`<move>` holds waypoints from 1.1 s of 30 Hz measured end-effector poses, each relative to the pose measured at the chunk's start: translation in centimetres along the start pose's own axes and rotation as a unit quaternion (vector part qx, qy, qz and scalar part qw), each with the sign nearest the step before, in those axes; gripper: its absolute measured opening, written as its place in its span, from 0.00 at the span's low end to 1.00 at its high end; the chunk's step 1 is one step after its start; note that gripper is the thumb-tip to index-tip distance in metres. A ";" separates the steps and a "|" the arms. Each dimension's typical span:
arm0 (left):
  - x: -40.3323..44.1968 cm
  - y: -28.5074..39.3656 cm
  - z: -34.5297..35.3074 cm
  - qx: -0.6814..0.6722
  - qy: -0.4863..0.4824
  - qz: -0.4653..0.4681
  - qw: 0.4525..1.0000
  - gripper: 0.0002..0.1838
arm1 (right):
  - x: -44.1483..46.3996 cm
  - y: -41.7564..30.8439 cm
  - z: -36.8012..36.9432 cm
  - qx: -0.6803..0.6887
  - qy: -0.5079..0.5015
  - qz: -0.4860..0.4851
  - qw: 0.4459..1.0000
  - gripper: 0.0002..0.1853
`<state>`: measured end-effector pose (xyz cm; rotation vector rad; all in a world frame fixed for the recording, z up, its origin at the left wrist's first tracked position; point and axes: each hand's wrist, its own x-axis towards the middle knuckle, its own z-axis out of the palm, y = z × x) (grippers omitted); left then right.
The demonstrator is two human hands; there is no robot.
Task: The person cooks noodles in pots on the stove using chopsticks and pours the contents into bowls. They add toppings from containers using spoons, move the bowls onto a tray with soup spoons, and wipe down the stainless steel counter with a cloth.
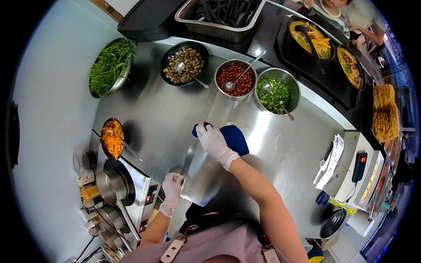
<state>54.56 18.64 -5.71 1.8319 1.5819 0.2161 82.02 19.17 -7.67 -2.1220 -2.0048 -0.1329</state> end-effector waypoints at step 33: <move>2.4 2.7 -1.3 0.139 -0.058 0.110 0.982 0.12 | -12.1 2.0 -5.5 0.330 0.088 0.132 0.931 0.12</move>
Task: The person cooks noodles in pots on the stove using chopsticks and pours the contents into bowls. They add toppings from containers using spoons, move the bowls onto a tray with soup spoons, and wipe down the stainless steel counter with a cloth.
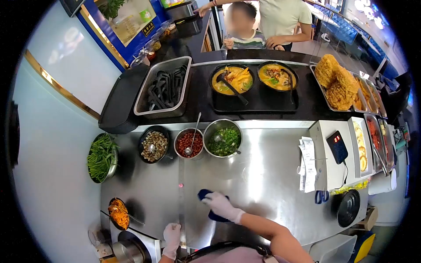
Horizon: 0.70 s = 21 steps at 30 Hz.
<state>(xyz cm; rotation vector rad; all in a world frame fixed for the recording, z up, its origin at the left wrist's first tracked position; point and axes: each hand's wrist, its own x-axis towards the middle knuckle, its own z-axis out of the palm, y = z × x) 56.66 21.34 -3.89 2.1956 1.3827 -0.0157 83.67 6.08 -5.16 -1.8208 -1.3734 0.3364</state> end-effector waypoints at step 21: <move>1.0 5.8 -0.2 -0.111 0.075 0.009 0.991 0.15 | -2.4 1.8 -5.0 -0.153 -0.057 0.128 0.978 0.46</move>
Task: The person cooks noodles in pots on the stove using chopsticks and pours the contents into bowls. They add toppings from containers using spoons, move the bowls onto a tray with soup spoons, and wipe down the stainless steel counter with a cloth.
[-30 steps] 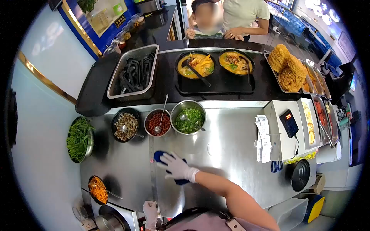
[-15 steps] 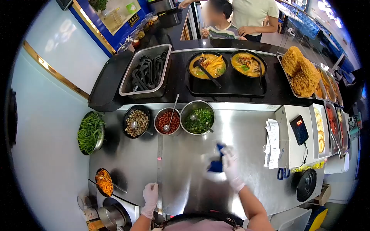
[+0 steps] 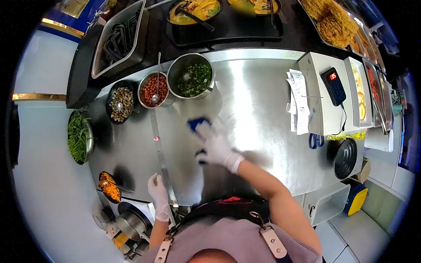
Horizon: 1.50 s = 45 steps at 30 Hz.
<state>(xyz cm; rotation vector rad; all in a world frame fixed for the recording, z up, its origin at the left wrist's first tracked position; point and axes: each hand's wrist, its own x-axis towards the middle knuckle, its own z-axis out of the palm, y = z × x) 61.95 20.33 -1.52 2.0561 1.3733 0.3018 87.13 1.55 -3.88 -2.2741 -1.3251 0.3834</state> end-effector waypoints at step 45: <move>-9.2 -9.5 -2.4 0.007 0.074 -0.131 0.989 0.23 | 13.3 -4.0 3.7 -0.099 0.022 -0.070 0.992 0.34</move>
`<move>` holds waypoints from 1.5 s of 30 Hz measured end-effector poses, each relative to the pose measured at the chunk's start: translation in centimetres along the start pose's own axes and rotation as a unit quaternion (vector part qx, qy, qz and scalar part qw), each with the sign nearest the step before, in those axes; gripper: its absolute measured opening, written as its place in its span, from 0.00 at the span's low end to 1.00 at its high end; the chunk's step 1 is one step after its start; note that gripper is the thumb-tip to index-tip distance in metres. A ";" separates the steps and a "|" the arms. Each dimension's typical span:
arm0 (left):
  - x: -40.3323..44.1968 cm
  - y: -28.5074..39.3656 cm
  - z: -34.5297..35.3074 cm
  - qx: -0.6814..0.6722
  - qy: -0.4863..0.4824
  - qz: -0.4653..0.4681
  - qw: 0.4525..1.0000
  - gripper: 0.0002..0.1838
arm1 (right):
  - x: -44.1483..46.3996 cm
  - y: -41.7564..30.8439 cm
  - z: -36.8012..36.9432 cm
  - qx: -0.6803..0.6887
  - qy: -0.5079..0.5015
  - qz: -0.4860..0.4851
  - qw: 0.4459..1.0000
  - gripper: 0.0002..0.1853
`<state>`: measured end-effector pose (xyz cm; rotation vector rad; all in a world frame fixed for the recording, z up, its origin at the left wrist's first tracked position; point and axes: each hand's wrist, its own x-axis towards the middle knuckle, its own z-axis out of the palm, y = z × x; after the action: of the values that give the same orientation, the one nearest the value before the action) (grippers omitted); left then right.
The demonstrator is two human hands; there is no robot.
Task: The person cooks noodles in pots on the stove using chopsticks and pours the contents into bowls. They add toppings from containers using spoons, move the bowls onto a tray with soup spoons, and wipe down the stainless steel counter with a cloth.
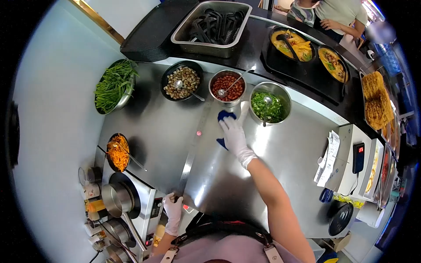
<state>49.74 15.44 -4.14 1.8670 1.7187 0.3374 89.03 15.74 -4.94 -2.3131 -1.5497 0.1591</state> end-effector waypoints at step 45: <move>9.5 0.9 -8.2 -0.321 -0.089 -0.061 0.941 0.02 | 5.2 -16.2 10.0 0.147 -0.056 -0.117 0.981 0.25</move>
<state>47.31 26.59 1.14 1.2670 1.3730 0.5790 74.10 28.27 -8.10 -1.9094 -1.7102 0.4341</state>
